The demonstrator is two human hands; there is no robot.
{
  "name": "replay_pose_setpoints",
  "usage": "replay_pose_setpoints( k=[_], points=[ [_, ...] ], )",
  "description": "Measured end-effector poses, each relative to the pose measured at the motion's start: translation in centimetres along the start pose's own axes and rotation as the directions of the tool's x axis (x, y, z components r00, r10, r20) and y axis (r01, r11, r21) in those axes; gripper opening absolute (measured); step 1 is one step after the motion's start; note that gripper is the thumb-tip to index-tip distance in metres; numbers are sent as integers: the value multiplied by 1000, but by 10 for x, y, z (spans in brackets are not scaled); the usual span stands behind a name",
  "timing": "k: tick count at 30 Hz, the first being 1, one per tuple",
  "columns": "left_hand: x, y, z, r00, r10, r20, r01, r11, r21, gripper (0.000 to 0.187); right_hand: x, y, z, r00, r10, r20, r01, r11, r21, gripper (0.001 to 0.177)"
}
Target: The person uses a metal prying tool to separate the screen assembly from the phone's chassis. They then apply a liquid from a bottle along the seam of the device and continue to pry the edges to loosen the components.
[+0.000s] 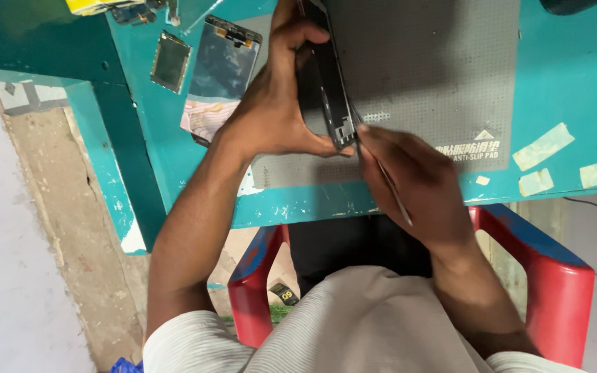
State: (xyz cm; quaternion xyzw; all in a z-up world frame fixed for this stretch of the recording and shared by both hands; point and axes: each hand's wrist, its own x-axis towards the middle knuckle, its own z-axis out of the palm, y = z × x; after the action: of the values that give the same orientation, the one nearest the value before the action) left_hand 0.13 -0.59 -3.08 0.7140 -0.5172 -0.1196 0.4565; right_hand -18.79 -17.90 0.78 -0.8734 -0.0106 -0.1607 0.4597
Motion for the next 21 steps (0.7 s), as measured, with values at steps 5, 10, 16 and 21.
replay_pose_setpoints(
  k=[5,10,16,21],
  points=[
    [3,-1,-2,1000,24,-17,-23,999,38,129,-16,-8,-4,997,-74,-7,73,994,-87,28],
    [-5,-2,1,997,-78,8,78,997,13,126,11,-1,-5,997,-76,22,75,997,11,25],
    [0,2,-2,999,-51,-8,51,999,-5,127,49,-4,-2,999,-44,17,43,999,33,18],
    [3,2,-5,999,-7,-32,9,996,84,133,17,-17,-5,997,-79,-8,79,997,-10,21]
  ],
)
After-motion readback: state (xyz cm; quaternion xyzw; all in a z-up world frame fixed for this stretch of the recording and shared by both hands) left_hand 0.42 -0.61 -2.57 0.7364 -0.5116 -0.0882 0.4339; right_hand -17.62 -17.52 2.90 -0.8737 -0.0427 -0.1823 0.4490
